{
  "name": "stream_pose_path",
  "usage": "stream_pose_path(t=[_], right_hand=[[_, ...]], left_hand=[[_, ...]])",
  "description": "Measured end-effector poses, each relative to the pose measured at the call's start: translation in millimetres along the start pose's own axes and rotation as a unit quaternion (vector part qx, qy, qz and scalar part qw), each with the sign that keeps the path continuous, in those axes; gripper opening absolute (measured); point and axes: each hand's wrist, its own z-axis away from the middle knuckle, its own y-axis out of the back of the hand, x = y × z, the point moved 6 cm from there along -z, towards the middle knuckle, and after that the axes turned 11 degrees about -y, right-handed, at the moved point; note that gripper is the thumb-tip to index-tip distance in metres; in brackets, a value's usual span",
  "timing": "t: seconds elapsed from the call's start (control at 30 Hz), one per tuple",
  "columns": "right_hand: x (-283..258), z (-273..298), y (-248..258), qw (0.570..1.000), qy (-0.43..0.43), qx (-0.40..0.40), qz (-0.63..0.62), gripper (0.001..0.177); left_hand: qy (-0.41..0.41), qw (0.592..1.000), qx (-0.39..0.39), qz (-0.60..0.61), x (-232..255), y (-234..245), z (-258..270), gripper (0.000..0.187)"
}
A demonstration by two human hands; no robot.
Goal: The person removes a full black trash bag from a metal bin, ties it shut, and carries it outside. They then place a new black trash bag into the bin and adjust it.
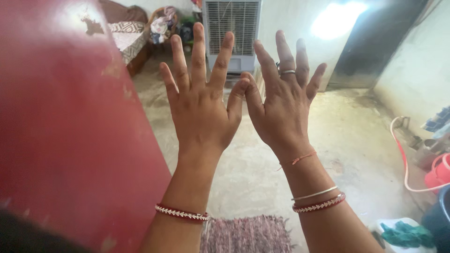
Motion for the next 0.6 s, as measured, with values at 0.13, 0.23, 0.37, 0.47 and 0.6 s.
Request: stream_pose_path(t=[0.13, 0.23, 0.37, 0.47, 0.6], right_hand=[[4, -22, -28, 1.0, -0.006, 0.025, 0.015, 0.055], [7, -34, -48, 0.999, -0.012, 0.032, 0.019, 0.054], [17, -51, -71, 0.999, -0.023, 0.031, 0.031, 0.054], [25, -65, -90, 0.998, -0.029, 0.033, 0.034, 0.054], [42, -85, -120, 0.998, -0.028, 0.04, 0.034, 0.054]], left_hand=[[-0.019, 1.0, 0.007, 0.015, -21, -29, -21, 0.061], [-0.029, 0.999, 0.001, 0.023, -32, -51, -33, 0.06], [-0.031, 0.998, -0.004, 0.051, -42, -81, -46, 0.059], [-0.031, 0.998, -0.006, 0.061, -50, -105, -57, 0.059], [-0.03, 0.998, -0.003, 0.057, -60, -141, -71, 0.059]])
